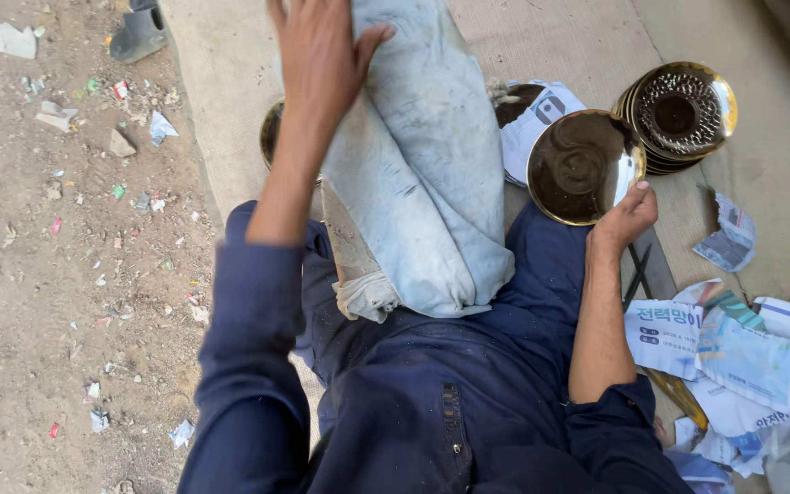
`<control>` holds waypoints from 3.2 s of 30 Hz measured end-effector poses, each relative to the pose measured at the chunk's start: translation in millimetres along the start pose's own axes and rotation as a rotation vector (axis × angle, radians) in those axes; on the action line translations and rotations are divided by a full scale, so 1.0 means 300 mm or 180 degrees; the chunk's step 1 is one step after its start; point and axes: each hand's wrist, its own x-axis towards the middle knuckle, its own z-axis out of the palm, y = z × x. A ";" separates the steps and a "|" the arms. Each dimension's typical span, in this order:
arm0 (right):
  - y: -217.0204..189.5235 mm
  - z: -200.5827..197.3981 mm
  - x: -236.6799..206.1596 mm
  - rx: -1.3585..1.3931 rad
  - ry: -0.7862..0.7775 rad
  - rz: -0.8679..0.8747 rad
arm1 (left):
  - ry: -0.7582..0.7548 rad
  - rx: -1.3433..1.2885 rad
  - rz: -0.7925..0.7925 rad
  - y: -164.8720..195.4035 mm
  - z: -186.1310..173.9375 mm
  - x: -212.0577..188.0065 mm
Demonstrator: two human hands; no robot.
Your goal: The person sits cross-legged with a brass bowl resting on a cloth pad on their lap and scrapes and polishes the bowl's inner surface using a small handheld metal tool, working the tool in strokes across the interior. They periodically reposition the bowl, wipe it with a cloth, and resume working the surface.
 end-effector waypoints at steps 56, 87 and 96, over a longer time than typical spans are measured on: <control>0.020 -0.153 -0.156 -0.1049 -0.0841 -0.0101 | -0.0845 -0.1422 -0.2032 0.496 -0.330 -0.600; -0.646 -0.075 -0.246 -0.1170 -0.2172 -0.0347 | -0.1221 -0.0932 -0.2304 0.380 -0.283 -0.415; -0.932 0.193 -0.398 -0.2252 -0.3263 -0.1644 | -0.1135 -0.0958 -0.2463 0.374 -0.275 -0.437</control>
